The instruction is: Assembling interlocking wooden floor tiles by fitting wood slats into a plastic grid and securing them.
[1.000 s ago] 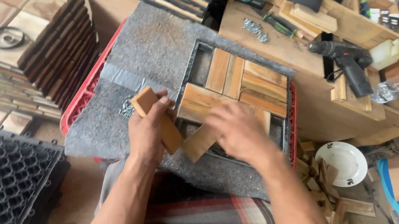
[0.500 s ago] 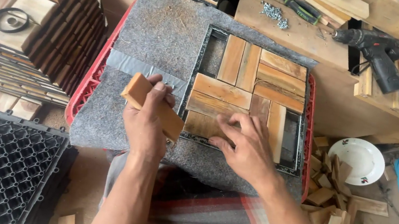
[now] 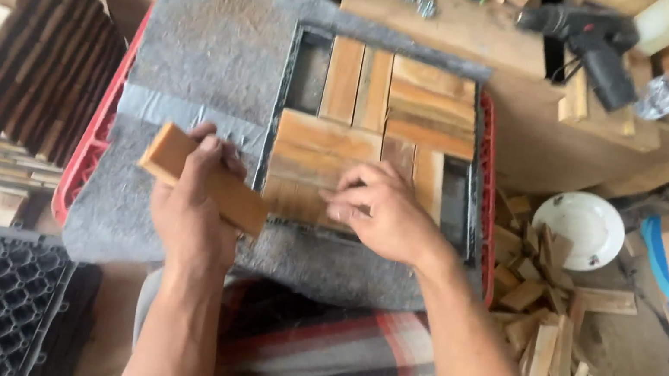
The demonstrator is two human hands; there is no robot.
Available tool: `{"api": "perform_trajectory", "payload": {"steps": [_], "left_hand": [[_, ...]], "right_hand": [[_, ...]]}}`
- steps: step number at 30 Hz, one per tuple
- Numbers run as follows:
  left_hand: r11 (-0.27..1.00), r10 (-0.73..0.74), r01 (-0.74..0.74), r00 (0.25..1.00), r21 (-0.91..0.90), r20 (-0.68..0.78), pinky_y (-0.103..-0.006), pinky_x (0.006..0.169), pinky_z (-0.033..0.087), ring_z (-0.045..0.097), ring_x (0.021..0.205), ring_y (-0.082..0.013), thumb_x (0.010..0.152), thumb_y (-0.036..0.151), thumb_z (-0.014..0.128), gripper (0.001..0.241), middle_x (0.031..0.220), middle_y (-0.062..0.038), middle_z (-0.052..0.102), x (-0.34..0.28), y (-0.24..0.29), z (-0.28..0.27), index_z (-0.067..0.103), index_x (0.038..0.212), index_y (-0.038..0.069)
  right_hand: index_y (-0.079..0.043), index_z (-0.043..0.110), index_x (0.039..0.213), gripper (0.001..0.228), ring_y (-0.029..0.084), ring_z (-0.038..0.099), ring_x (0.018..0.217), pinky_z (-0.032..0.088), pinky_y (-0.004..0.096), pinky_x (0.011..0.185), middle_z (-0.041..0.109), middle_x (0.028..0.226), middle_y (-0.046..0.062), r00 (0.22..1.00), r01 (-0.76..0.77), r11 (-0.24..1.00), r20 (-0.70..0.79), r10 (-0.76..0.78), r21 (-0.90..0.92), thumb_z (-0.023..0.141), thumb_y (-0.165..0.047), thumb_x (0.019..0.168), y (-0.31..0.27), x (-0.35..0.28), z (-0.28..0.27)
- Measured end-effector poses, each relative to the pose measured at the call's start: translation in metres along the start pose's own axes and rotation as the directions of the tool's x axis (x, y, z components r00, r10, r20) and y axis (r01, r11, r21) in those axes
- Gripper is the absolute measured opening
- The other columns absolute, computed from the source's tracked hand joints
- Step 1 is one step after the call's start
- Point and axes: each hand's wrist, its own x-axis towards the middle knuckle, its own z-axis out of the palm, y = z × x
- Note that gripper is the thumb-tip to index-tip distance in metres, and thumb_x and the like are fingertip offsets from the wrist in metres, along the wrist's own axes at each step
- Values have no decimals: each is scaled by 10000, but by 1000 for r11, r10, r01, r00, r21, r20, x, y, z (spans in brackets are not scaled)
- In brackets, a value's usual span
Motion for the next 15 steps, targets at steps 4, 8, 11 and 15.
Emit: {"api": "perform_trajectory", "payload": {"steps": [4,8,11,15], "left_hand": [[998,-69,69,998,-6,-7,-352,694,584,663,714,-180,929,55,699,228,823,-125,675,1,3,0,661,1147,1],[995,-95,95,995,-25,-18,-351,706,582,653,707,-184,911,42,709,235,812,-139,668,0,0,4,657,1133,-13],[986,-162,165,983,-34,86,-339,734,558,644,746,-180,928,80,697,258,845,-140,678,-6,-4,8,633,1155,-25],[935,-340,355,904,-11,260,-449,1003,486,683,1069,-311,881,263,622,478,1155,-209,710,-14,0,24,615,1272,-13]], "right_hand": [[-218,828,979,178,260,583,1059,352,485,1057,744,907,16,906,-358,934,238,349,-8,840,-278,813,-19,20,-21],[-228,797,927,242,286,556,1171,290,659,1109,701,1028,5,849,-473,868,185,495,-154,909,-300,724,-10,31,-14],[-214,753,927,423,235,616,1017,432,499,964,670,913,-6,890,-415,895,131,436,-164,985,-408,630,4,19,-7],[-98,690,1128,351,286,712,1011,566,461,899,715,1027,103,947,-296,829,35,318,475,834,-148,812,-22,1,-6]]}}
